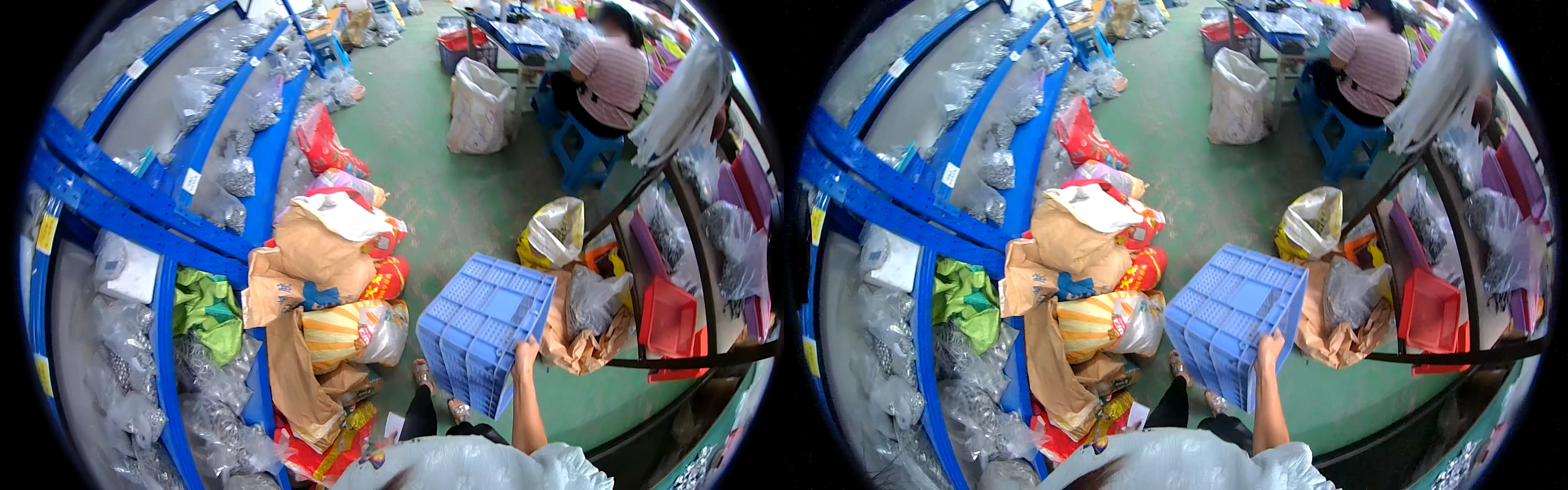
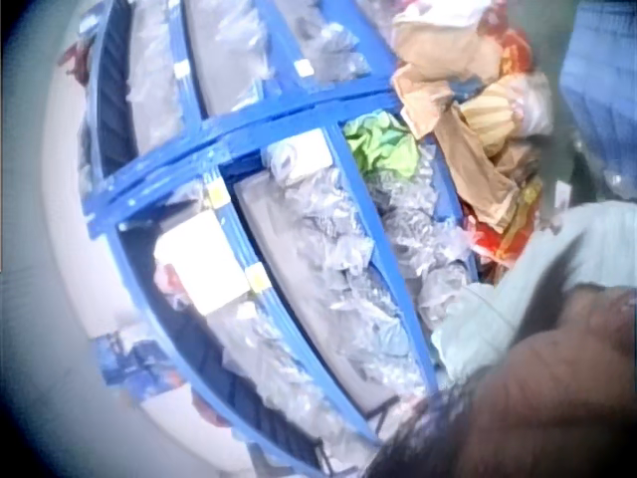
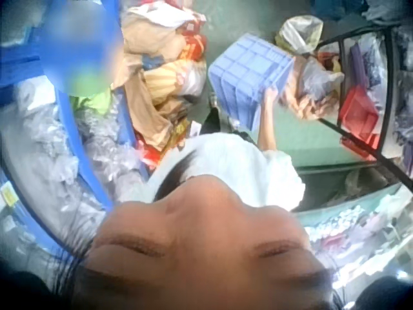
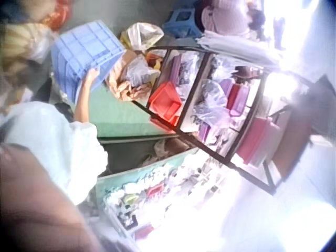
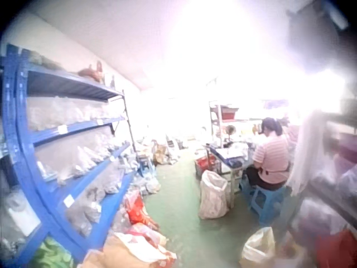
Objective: The person sorts small silver metal parts from a large pile on a green table, placing them into a plastic bag. They then walk to a blue shelf to retrieve a small white card and a red pen. Returning to the table, the person writes on the card and places it into a yellow container. Finally, they pick up a blue crate and walk towards a door.
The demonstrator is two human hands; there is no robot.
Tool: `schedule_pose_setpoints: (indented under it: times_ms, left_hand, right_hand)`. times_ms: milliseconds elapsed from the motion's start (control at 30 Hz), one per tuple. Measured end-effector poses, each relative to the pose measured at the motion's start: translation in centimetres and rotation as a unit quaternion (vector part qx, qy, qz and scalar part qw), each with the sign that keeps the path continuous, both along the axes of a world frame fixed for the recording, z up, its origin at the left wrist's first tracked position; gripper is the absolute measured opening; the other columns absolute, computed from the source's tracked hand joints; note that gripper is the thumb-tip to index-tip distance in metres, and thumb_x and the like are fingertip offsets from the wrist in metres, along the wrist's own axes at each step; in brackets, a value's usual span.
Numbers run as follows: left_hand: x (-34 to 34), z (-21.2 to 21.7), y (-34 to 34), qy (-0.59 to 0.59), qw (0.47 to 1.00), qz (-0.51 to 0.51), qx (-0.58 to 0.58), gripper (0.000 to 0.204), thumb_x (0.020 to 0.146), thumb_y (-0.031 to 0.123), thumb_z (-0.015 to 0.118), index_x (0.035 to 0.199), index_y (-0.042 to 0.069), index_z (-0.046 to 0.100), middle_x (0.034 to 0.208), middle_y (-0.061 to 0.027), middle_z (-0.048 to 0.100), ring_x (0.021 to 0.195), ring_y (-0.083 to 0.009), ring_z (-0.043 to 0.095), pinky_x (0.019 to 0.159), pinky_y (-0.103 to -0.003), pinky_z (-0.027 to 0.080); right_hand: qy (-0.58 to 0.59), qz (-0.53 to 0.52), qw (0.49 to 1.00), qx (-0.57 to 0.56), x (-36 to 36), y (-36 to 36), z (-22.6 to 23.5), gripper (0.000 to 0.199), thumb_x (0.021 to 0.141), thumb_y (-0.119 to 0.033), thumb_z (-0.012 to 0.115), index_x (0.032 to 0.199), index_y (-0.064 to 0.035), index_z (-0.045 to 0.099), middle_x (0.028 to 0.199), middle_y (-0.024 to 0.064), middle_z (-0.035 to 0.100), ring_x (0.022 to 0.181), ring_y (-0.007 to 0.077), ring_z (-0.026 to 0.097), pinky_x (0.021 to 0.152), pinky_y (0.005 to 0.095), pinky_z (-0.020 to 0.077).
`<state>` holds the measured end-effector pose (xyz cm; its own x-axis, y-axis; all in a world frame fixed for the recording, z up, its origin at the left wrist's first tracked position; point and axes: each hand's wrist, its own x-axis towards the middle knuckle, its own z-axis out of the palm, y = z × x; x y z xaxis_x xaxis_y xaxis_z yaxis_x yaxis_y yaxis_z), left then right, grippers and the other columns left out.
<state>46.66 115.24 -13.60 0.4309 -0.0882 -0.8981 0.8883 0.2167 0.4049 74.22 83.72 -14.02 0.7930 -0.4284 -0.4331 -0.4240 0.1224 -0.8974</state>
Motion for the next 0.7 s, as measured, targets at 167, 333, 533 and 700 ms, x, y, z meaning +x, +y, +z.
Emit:
schedule_pose_setpoints:
  times_ms: [167, 333, 533, 700]
  left_hand:
    - [5.9, 2.9, 3.7, -0.085, 0.993, 0.076, -0.014, 0.072, 0.074, -0.002, 0.065, 0.131, -0.006, 0.021, 0.104, -0.0252, 0.056, 0.087, -0.0245, 0.061, 0.074, -0.029, 0.051]
    - [13.2, 4.2, 7.4, -0.243, 0.935, 0.252, 0.053, 0.07, 0.071, -0.001, 0.068, 0.128, -0.007, 0.029, 0.092, -0.0168, 0.061, 0.077, -0.018, 0.061, 0.067, -0.024, 0.05]
    - [24.6, 7.1, 11.4, -0.339, 0.862, 0.336, 0.173, 0.055, 0.07, 0.003, 0.066, 0.119, -0.01, 0.044, 0.074, -0.004, 0.059, 0.064, -0.0075, 0.057, 0.052, -0.019, 0.044]
    - [37.5, 6.8, 13.5, -0.387, 0.798, 0.4, 0.23, 0.039, 0.075, -0.001, 0.059, 0.113, -0.006, 0.051, 0.078, -0.0075, 0.063, 0.062, -0.0073, 0.055, 0.055, -0.02, 0.047]
  right_hand:
    - [-0.116, 0.028, 0.993, 0.024, 10.3, 6.4, 10.5, 0.018, 0.061, 0.003, 0.042, 0.073, -0.0008, 0.054, 0.06, -0.0013, 0.047, 0.052, 0.009, 0.039, 0.046, 0.0242, 0.0307]
    - [-0.22, 0.06, 0.974, 0.007, 21.6, 7.6, 19.1, 0.02, 0.059, 0.003, 0.044, 0.075, -0.001, 0.055, 0.062, -0.0004, 0.049, 0.052, 0.0093, 0.04, 0.047, 0.0232, 0.0314]
    - [-0.315, 0.108, 0.942, 0.036, 30.9, 11.5, 30.1, 0.028, 0.059, 0.003, 0.041, 0.082, 0.004, 0.058, 0.07, 0.0028, 0.056, 0.057, 0.0119, 0.048, 0.052, 0.0217, 0.0388]
    - [-0.359, 0.181, 0.916, 0.008, 43.4, 12.7, 31.3, 0.034, 0.059, 0.001, 0.041, 0.087, 0.0064, 0.058, 0.072, 0.0047, 0.056, 0.058, 0.0133, 0.049, 0.053, 0.0215, 0.0388]
